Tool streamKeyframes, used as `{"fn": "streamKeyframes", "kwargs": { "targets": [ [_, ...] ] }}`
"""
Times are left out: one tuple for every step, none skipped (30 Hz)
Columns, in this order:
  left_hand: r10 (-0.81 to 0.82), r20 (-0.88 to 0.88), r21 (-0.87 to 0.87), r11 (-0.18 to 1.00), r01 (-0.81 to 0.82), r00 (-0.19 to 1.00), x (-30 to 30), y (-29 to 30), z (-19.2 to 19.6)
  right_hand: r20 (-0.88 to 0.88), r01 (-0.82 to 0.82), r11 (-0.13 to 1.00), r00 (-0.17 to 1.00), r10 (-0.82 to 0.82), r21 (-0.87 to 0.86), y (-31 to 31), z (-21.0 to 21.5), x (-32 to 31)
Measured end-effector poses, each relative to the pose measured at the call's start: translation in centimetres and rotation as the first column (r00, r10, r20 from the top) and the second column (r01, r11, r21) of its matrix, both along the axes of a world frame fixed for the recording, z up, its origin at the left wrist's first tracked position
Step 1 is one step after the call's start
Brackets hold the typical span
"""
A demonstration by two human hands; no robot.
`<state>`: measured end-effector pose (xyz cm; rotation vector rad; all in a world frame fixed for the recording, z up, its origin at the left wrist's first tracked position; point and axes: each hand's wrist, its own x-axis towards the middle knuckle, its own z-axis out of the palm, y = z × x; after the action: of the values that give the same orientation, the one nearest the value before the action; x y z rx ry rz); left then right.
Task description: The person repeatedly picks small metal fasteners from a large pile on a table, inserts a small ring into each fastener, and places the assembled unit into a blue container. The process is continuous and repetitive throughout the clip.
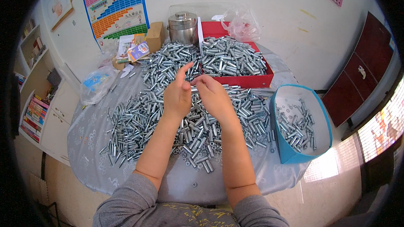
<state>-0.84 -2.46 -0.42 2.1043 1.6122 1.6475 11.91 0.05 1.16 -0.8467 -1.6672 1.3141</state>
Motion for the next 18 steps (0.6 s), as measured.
{"fn": "streamKeyframes", "kwargs": {
  "targets": [
    [-0.009,-0.003,-0.009,1.000,0.009,1.000,0.0,0.0,0.0,-0.001,0.026,0.999,1.000,-0.026,0.030,0.2,-0.2,-0.1],
    [-0.007,-0.014,-0.012,1.000,0.007,1.000,0.1,-0.1,0.0,-0.002,0.052,0.997,0.999,-0.052,0.059,0.3,-0.2,-0.2],
    [-0.005,-0.025,-0.015,1.000,0.005,1.000,0.3,-0.2,0.1,-0.041,0.054,0.998,0.998,-0.055,-0.012,0.1,-0.1,-0.1],
    [0.002,-0.035,-0.017,1.000,-0.002,0.999,0.4,-0.3,0.2,-0.080,0.048,0.995,0.995,-0.055,-0.083,-0.2,0.2,-0.1],
    [0.000,-0.030,-0.008,1.000,0.000,1.000,0.2,-0.2,0.1,-0.117,0.039,0.988,0.991,-0.058,-0.152,-0.4,0.4,-0.1],
    [-0.002,-0.025,0.001,1.000,0.002,1.000,0.1,-0.1,-0.1,-0.071,0.003,0.993,0.997,-0.012,-0.119,-0.1,0.1,-0.1],
    [-0.010,-0.020,0.008,1.000,0.010,1.000,0.1,0.1,-0.2,-0.023,-0.029,0.996,0.999,0.027,-0.089,0.2,-0.2,-0.1],
    [-0.010,-0.015,-0.003,1.000,0.010,1.000,0.1,0.1,-0.2,0.026,-0.062,0.996,0.998,0.063,-0.061,0.4,-0.5,-0.1],
    [-0.011,-0.011,-0.015,1.000,0.010,1.000,0.1,0.0,-0.1,-0.007,-0.042,0.997,0.999,0.042,-0.063,0.5,-0.6,0.1],
    [-0.008,-0.007,-0.024,1.000,0.007,1.000,0.1,-0.1,0.0,-0.039,-0.025,0.998,0.999,0.023,-0.064,0.2,-0.1,0.1],
    [0.000,-0.014,-0.027,1.000,0.000,1.000,0.0,0.0,0.0,-0.071,-0.009,0.998,0.997,0.004,-0.065,0.1,0.2,0.1],
    [0.007,-0.021,-0.031,0.999,-0.008,1.000,0.0,0.0,-0.1,-0.045,-0.021,0.997,0.999,0.018,-0.080,0.2,0.1,0.2],
    [0.015,-0.027,-0.034,0.999,-0.016,1.000,0.0,0.0,-0.1,-0.017,-0.034,0.995,0.999,0.033,-0.095,0.5,-0.1,0.5],
    [0.012,-0.018,-0.028,1.000,-0.013,1.000,0.0,0.0,-0.1,0.010,-0.047,0.993,0.999,0.048,-0.110,0.9,-0.5,0.8],
    [0.009,-0.009,-0.022,1.000,-0.009,1.000,0.0,-0.1,0.0,0.023,-0.072,0.994,0.997,0.070,0.087,1.5,-1.5,0.7],
    [0.004,-0.001,-0.018,1.000,-0.004,1.000,0.1,-0.1,0.0,0.032,-0.081,0.957,0.997,0.075,0.279,1.3,-1.3,0.2],
    [0.007,-0.012,-0.025,1.000,-0.008,1.000,0.1,-0.2,0.0,0.000,-0.046,0.992,0.999,0.047,0.121,1.0,-0.9,0.3],
    [0.011,-0.022,-0.033,0.999,-0.011,1.000,0.2,-0.3,0.0,-0.027,-0.015,0.999,1.000,0.014,-0.042,0.7,-0.3,0.3]
  ]
}}
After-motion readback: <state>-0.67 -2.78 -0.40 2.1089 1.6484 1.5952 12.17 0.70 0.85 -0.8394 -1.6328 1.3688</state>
